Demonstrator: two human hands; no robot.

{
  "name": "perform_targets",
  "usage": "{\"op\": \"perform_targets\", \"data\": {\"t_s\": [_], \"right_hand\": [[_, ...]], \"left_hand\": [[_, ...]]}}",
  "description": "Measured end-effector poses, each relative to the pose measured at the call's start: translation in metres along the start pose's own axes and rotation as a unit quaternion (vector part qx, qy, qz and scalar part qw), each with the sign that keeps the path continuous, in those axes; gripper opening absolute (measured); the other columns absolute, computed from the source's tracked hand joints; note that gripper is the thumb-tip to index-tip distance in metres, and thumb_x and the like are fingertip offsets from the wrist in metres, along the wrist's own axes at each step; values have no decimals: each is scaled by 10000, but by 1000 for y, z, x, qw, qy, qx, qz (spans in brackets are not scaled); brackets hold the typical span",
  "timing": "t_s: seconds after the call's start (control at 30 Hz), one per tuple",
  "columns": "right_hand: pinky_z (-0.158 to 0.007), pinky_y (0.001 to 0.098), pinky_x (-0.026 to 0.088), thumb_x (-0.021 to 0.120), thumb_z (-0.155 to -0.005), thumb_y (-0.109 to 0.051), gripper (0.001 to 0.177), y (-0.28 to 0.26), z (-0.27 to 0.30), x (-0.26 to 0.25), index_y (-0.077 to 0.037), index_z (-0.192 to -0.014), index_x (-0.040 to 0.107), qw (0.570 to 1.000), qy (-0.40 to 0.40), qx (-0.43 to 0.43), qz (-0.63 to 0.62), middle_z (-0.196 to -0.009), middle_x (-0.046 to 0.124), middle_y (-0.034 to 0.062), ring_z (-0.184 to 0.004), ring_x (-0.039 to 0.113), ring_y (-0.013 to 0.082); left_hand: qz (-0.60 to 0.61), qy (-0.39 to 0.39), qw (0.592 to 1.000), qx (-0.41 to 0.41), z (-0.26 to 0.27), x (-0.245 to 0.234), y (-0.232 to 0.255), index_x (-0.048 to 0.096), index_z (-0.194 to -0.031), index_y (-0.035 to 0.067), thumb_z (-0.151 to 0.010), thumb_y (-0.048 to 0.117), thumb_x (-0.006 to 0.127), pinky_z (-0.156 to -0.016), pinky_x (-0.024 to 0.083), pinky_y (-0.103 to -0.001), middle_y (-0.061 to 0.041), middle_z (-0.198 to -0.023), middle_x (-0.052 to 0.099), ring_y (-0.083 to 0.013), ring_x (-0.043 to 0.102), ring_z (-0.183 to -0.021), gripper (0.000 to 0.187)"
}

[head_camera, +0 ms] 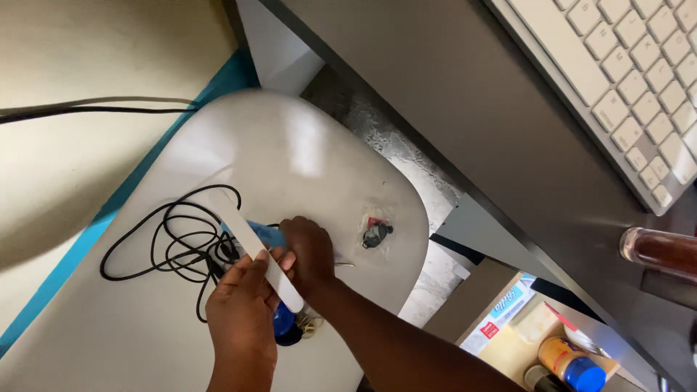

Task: The person opens a drawer and places a red box, a small jar, a black clip, and several nail files into it. They handle each item individually, arranging them inside the drawer.

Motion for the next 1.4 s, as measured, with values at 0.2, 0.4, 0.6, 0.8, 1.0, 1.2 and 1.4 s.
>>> {"op": "perform_targets", "data": {"t_s": [0.2,0.4,0.6,0.8,1.0,1.2,1.4], "right_hand": [[-583,506,444,770,-547,-246,315,21,-10,-14,-106,-696,530,992,-74,92,-37,-760,653,147,-739,634,423],[-702,459,548,650,-693,-30,199,13,-3,-58,-111,-874,659,954,-196,228,6,-883,717,128,-853,690,380],[-703,504,539,652,-717,11,234,10,1,-79,-122,-910,640,964,-116,222,84,-931,693,129,-868,672,407],[-622,478,448,570,-679,75,225,5,26,-88,-54,-863,558,984,85,155,-31,-867,606,122,-776,595,373],[-563,363,368,592,-754,-40,154,-9,48,-108,-104,-801,460,933,208,129,-262,-710,459,38,-616,430,192],[-573,300,460,682,-801,-2,326,-6,43,-105,-123,-1074,552,750,129,264,-592,-806,567,6,-697,565,148],[-782,343,553,689,-767,-20,432,-6,50,-84,-18,-1198,665,659,-73,344,-664,-1042,745,172,-991,708,252]], "left_hand": [[19,-40,999,18,-1,-3,0,650,-1052,-37,-972,34,586,-801,530,-334,-192,-983,717,-285,711,-886,124],[-4,-27,1000,-12,15,-9,4,642,-1078,-9,-963,39,593,-857,520,-343,-179,-966,700,-315,723,-930,134],[3,-56,998,-3,27,-11,-4,642,-1056,-79,-979,38,563,-883,575,-434,-226,-924,678,-352,685,-873,161],[1,-48,999,-15,39,-17,-6,627,-1024,-51,-974,33,573,-875,560,-391,-196,-904,663,-318,676,-847,111],[-6,-51,999,2,38,-27,-10,635,-1041,-58,-985,38,567,-845,559,-391,-201,-903,667,-321,677,-838,131],[-53,-32,997,54,32,-39,-8,652,-1090,-7,-966,8,582,-822,584,-366,-163,-887,684,-255,702,-870,144],[-66,-48,991,107,44,-31,6,701,-1219,4,-858,-59,662,-803,528,-286,-134,-941,728,-179,624,-806,369]]}}
Point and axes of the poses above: each hand's wrist, its own z-axis away from the middle knuckle, its own x-axis out of the palm, y = z × x, the point moved 7 cm from there along -z, towards the middle knuckle
